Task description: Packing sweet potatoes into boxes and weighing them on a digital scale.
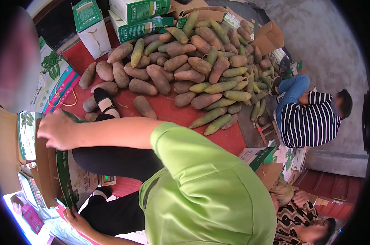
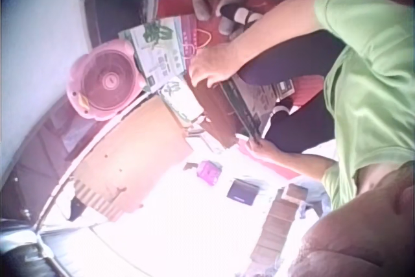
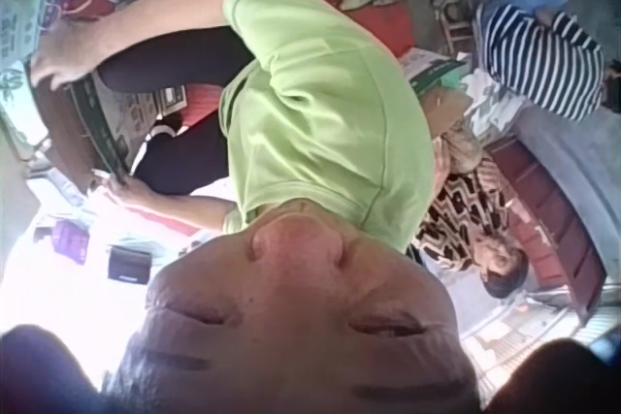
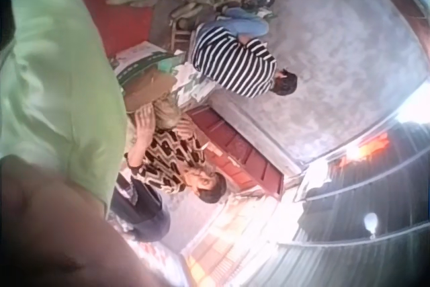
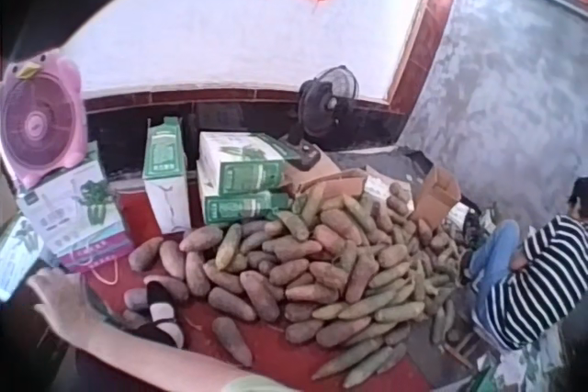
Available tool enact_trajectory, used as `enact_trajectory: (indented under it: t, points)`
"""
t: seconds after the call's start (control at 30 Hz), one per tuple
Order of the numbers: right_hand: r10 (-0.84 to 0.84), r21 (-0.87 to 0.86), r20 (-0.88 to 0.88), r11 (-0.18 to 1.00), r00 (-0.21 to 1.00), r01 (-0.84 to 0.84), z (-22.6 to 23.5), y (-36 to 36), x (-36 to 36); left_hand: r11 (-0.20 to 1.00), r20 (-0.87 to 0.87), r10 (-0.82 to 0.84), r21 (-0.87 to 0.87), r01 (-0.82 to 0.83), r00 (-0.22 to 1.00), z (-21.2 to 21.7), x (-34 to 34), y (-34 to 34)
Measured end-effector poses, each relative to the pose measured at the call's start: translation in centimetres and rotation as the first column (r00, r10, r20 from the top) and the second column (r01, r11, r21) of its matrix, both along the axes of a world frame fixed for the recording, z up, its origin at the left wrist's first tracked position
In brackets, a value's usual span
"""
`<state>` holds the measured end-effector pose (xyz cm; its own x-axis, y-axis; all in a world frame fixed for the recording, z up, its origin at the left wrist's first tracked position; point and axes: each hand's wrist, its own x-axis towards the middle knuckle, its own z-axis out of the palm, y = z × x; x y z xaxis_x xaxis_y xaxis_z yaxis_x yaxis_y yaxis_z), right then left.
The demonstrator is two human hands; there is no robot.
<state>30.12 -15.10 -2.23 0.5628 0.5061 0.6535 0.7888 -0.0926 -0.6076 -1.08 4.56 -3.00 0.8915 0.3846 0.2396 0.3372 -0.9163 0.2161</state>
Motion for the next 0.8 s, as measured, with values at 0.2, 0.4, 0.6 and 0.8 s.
enact_trajectory:
  t: [0.2, 0.4, 0.6, 0.8]
  points:
    - [-0.380, -0.010, -0.192, 0.923, 0.905, 0.385, -10.6, -11.8, 2.6, 1.000, 0.010, -0.017, -0.012, 0.018, 1.000, -0.4, -0.4, 0.3]
    - [-0.694, -0.885, -0.217, 0.437, 0.686, 0.161, -22.3, -27.7, -2.5, 0.999, -0.038, 0.044, 0.024, -0.043, 0.998, -0.8, 0.1, 0.5]
    - [-0.744, -0.987, 0.148, -0.067, 0.652, 0.149, -26.1, -39.5, -2.8, 1.000, -0.024, 0.019, 0.003, -0.019, 1.000, -3.1, -1.9, 4.2]
    - [-0.773, -0.952, 0.284, -0.296, 0.567, 0.074, -23.3, -49.4, -2.1, 0.995, 0.026, -0.101, 0.020, 0.101, 0.995, -1.1, 0.9, 2.7]
